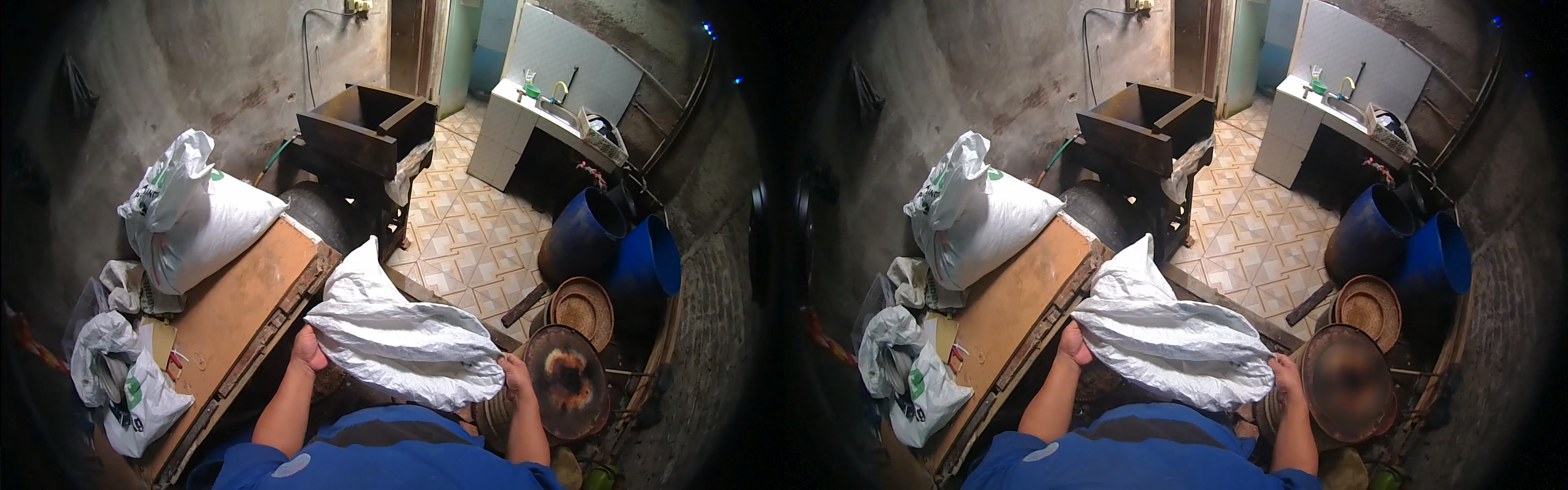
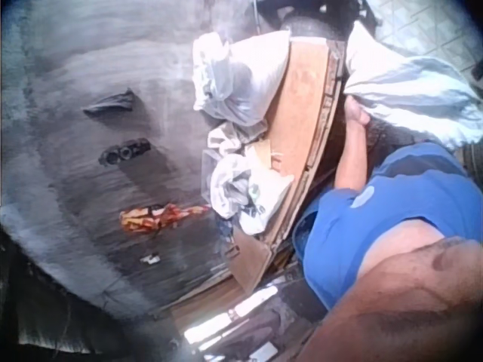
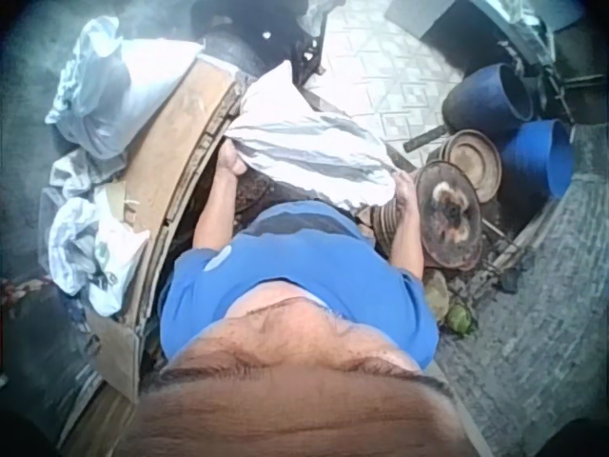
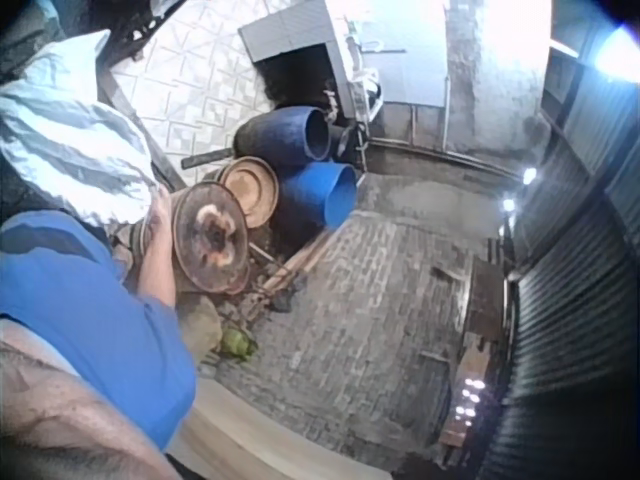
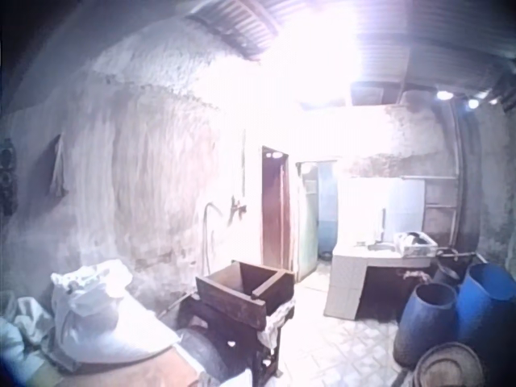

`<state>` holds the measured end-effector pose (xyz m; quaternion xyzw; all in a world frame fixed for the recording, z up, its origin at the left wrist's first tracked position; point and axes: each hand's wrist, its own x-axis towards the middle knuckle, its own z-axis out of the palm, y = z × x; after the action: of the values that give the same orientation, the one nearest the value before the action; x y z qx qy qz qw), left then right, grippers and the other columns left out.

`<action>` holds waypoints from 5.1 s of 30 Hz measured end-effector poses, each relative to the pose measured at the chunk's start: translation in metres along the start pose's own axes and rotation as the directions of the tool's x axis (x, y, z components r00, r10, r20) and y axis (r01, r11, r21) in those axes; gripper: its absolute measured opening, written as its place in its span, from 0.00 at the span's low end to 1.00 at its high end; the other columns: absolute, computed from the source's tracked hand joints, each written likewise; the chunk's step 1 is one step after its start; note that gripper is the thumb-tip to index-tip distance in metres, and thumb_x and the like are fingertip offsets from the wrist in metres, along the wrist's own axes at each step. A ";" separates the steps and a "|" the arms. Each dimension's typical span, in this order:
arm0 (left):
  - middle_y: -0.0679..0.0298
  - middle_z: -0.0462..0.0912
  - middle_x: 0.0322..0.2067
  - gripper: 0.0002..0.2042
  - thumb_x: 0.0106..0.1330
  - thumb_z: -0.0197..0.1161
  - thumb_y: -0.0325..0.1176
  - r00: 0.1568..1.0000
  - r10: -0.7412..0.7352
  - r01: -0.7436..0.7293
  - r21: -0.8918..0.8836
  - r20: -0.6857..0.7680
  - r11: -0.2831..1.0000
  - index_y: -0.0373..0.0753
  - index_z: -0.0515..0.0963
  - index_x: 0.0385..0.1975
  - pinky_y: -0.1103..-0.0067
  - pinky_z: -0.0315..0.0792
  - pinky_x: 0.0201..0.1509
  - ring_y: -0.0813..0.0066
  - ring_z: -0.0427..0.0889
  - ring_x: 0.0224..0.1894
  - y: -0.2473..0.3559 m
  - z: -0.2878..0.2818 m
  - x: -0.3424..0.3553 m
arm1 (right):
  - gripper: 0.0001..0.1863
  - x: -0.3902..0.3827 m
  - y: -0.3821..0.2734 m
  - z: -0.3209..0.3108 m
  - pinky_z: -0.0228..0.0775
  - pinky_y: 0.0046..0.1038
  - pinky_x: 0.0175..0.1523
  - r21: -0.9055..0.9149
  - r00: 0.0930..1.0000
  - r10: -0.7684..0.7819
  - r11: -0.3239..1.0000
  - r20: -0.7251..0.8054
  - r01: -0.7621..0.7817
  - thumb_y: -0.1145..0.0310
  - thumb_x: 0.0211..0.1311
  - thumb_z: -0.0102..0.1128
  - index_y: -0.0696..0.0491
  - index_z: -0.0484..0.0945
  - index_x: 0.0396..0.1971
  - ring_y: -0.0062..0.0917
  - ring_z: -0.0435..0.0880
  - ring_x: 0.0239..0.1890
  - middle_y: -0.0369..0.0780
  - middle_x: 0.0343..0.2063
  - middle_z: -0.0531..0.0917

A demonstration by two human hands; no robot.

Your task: The person opens a large white sack containing grains and uses a metal bowl to scoop and transfer the contents into another sack. The person repeatedly scoops and pours the grains between the two sacks.

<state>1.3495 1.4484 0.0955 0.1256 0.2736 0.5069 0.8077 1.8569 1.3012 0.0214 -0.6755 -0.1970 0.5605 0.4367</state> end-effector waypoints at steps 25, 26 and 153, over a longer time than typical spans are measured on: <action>0.63 0.77 0.50 0.37 0.67 0.70 0.39 0.973 0.225 -0.122 0.742 -0.041 0.659 0.42 0.58 0.73 0.74 0.70 0.60 0.73 0.76 0.53 0.034 0.016 -0.003 | 0.13 0.008 -0.187 0.123 0.73 0.20 0.40 -0.010 0.774 -0.098 0.991 0.626 0.134 0.67 0.73 0.59 0.60 0.82 0.49 0.13 0.80 0.34 0.31 0.34 0.85; 0.59 0.75 0.54 0.40 0.65 0.71 0.41 0.926 0.376 -0.173 0.841 -0.038 0.513 0.44 0.56 0.74 0.70 0.68 0.62 0.69 0.73 0.57 0.025 0.024 -0.006 | 0.14 0.015 -0.189 0.122 0.74 0.20 0.41 0.054 0.806 -0.156 0.987 0.570 0.152 0.67 0.74 0.58 0.60 0.82 0.50 0.14 0.81 0.35 0.32 0.35 0.86; 0.66 0.78 0.51 0.29 0.74 0.62 0.43 0.569 -0.011 0.774 0.531 -0.822 0.344 0.41 0.65 0.72 0.75 0.73 0.53 0.76 0.76 0.50 -0.123 -0.097 -0.160 | 0.35 0.268 0.185 -0.001 0.67 0.34 0.67 -0.786 0.978 0.199 0.593 -0.069 -0.176 0.66 0.65 0.63 0.52 0.65 0.71 0.38 0.76 0.65 0.51 0.65 0.75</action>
<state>1.3329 1.2437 0.0076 0.2342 0.7939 0.0603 0.5579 1.8950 1.4030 -0.2853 -0.8077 -0.3565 0.4685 0.0318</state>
